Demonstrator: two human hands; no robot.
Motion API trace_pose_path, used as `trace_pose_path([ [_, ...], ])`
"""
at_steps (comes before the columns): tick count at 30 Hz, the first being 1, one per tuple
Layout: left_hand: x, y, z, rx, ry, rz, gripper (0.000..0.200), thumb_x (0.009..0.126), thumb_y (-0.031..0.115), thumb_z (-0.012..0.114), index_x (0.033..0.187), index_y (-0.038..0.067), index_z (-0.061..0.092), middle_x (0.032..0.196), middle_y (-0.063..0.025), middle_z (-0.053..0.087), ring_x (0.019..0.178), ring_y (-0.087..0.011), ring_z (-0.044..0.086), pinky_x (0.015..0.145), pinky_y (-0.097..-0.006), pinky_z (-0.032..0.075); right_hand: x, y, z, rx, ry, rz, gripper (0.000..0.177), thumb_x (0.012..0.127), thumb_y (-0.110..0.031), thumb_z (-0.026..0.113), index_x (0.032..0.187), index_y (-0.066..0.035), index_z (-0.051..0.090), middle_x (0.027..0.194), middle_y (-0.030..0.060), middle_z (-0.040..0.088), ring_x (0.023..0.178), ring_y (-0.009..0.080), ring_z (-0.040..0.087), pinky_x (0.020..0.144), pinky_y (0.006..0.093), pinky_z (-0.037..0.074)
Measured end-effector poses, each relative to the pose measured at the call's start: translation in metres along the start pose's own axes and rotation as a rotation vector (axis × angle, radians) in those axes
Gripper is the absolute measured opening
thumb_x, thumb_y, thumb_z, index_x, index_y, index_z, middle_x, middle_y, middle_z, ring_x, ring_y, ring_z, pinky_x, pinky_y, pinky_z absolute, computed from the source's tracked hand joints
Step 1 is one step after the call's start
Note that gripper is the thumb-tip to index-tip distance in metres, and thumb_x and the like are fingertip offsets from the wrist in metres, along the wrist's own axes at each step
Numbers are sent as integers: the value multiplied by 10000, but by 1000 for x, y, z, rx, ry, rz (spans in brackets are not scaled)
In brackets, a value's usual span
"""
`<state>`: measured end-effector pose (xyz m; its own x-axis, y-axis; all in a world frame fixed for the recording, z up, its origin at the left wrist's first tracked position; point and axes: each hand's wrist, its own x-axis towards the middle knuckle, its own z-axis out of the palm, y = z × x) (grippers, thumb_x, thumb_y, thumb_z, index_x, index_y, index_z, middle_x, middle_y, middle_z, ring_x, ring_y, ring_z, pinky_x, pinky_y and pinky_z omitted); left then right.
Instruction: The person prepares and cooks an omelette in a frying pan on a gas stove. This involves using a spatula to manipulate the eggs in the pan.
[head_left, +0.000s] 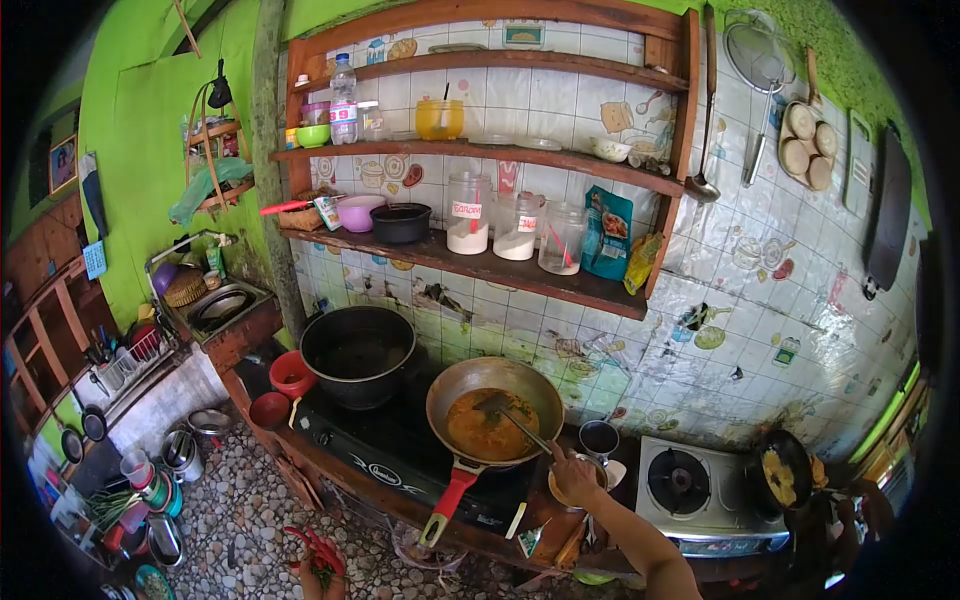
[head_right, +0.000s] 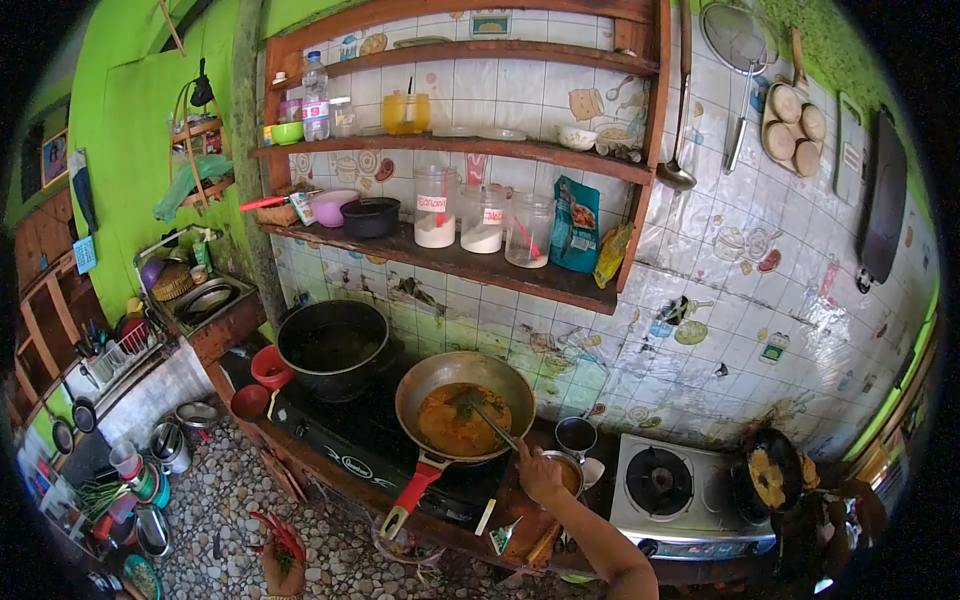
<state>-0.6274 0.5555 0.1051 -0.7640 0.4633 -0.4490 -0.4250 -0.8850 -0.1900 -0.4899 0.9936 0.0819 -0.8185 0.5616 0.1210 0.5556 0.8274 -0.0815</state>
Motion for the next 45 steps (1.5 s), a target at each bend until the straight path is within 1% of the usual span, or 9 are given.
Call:
trace_pose_path([
  [1, 10, -3, -4, 3, 1, 7, 330, 897, 122, 463, 1222, 66, 475, 834, -24, 591, 496, -98, 427, 545, -215, 415, 11, -2, 1, -8, 33, -5, 532, 795, -225, 520, 1292, -139, 352, 953, 211, 563, 735, 330, 608, 589, 389, 504],
  [3, 27, -14, -9, 225, -44, 181, 251, 899, 187, 432, 1097, 44, 489, 1049, -107, 541, 991, -234, 534, 770, -393, 483, 36, -4, 10, -16, 86, -64, 507, 803, -211, 506, 1283, -126, 369, 828, 169, 576, 643, 291, 603, 513, 360, 492],
  [7, 44, -51, 10, 248, -45, 120, 265, 910, 195, 405, 1111, 41, 481, 1062, -111, 540, 990, -236, 539, 775, -380, 481, 40, -4, 14, -262, 479, -320, 476, 807, -192, 494, 1263, -88, 404, 587, 86, 567, 516, 212, 588, 422, 322, 473],
  [10, 64, -70, 21, 336, -272, -39, 186, 882, 174, 451, 953, 23, 532, 1036, -117, 564, 1000, -245, 535, 827, -392, 464, 24, 0, -23, -217, 286, -328, 361, 803, -251, 533, 1142, -131, 509, 540, 50, 545, 455, 171, 551, 411, 298, 454],
  [19, 100, -121, 72, 431, -159, -210, 176, 892, 152, 410, 919, 15, 516, 1018, -136, 562, 974, -264, 541, 806, -405, 471, -36, 29, -85, -87, 15, -221, 349, 801, -287, 535, 1127, -163, 533, 524, 81, 544, 503, 247, 583, 417, 349, 462],
  [25, 139, -149, 94, 550, -221, -313, 146, 885, 148, 441, 881, 13, 496, 1013, -155, 555, 956, -276, 544, 807, -414, 463, -36, 48, -111, 37, 114, -96, 244, 778, -275, 569, 1007, -209, 622, 620, 121, 593, 588, 287, 599, 494, 378, 478],
  [33, 194, -188, 124, 633, -334, -557, 165, 891, 162, 440, 897, 14, 512, 1051, -155, 542, 967, -279, 545, 819, -399, 464, 8, 19, -10, 69, 327, 4, 321, 774, -250, 576, 1092, -209, 570, 557, 84, 565, 488, 254, 568, 463, 413, 437],
  [38, 218, -210, 131, 690, -331, -563, 196, 911, 176, 391, 945, 14, 497, 1041, -178, 535, 939, -284, 551, 800, -404, 478, 31, -29, -40, 277, 446, -134, 270, 761, -120, 603, 1028, -89, 579, 949, 140, 578, 834, 295, 575, 684, 378, 453],
  [45, 242, -243, 128, 808, -337, -587, 253, 912, 238, 400, 988, 23, 509, 1002, -124, 569, 949, -237, 559, 798, -363, 468, 85, -115, -94, 680, 581, -300, 281, 796, -140, 573, 1053, -35, 535, 946, 160, 577, 869, 323, 565, 756, 371, 448],
])
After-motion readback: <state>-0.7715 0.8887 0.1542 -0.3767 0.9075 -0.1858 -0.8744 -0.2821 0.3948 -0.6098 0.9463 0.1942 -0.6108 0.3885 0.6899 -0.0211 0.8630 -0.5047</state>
